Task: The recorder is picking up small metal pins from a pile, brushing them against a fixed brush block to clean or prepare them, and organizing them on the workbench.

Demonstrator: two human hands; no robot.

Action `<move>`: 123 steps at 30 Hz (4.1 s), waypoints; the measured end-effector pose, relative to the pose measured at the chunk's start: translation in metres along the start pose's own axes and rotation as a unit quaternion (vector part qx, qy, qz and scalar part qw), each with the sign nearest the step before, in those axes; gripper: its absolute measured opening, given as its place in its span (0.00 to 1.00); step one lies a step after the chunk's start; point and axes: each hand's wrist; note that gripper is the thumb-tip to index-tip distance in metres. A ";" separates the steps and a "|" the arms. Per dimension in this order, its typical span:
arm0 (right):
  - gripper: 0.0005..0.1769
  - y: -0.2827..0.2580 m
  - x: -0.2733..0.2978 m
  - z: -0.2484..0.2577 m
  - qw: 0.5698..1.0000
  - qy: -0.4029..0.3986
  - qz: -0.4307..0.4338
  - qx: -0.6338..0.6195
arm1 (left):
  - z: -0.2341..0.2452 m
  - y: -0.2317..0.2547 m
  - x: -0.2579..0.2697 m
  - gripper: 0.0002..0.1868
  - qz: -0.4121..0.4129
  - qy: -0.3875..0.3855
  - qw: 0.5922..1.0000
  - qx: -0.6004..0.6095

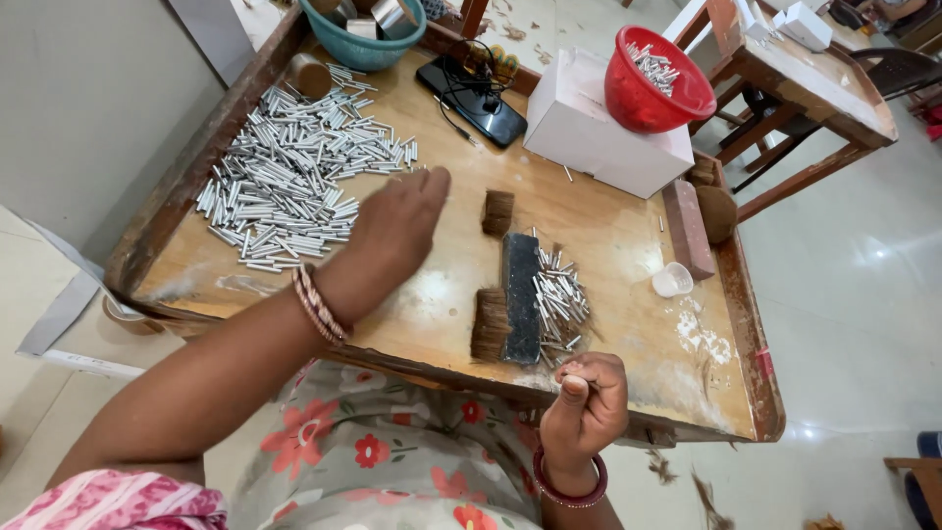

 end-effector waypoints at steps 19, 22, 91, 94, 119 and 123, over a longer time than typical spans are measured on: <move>0.17 -0.002 0.000 -0.024 0.985 0.064 -0.016 -0.162 | -0.058 0.120 0.102 0.10 0.001 -0.122 0.514 0.849; 0.17 -0.003 0.001 -0.023 0.990 0.069 0.005 -0.121 | -0.057 0.122 0.106 0.10 0.024 -0.126 0.504 0.854; 0.08 -0.034 -0.007 0.033 0.993 -0.100 -0.032 0.044 | -0.060 0.121 0.124 0.03 -0.118 0.027 0.673 0.730; 0.08 -0.050 -0.020 0.040 0.994 -0.091 -0.064 0.009 | -0.058 0.116 0.124 0.04 -0.054 0.049 0.689 0.721; 0.15 0.137 -0.064 0.210 0.730 -0.129 -0.317 0.592 | -0.043 0.037 0.091 0.10 -0.031 0.163 0.868 0.469; 0.09 0.147 -0.067 0.218 0.717 -0.145 -0.345 0.588 | -0.039 0.040 0.090 0.09 -0.026 0.167 0.867 0.468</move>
Point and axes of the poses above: each hand's wrist, its own x-axis away from the middle knuckle, its own z-axis out of the back of the hand, y = z × x, and after that the axes turned 13 degrees about -y, right-handed
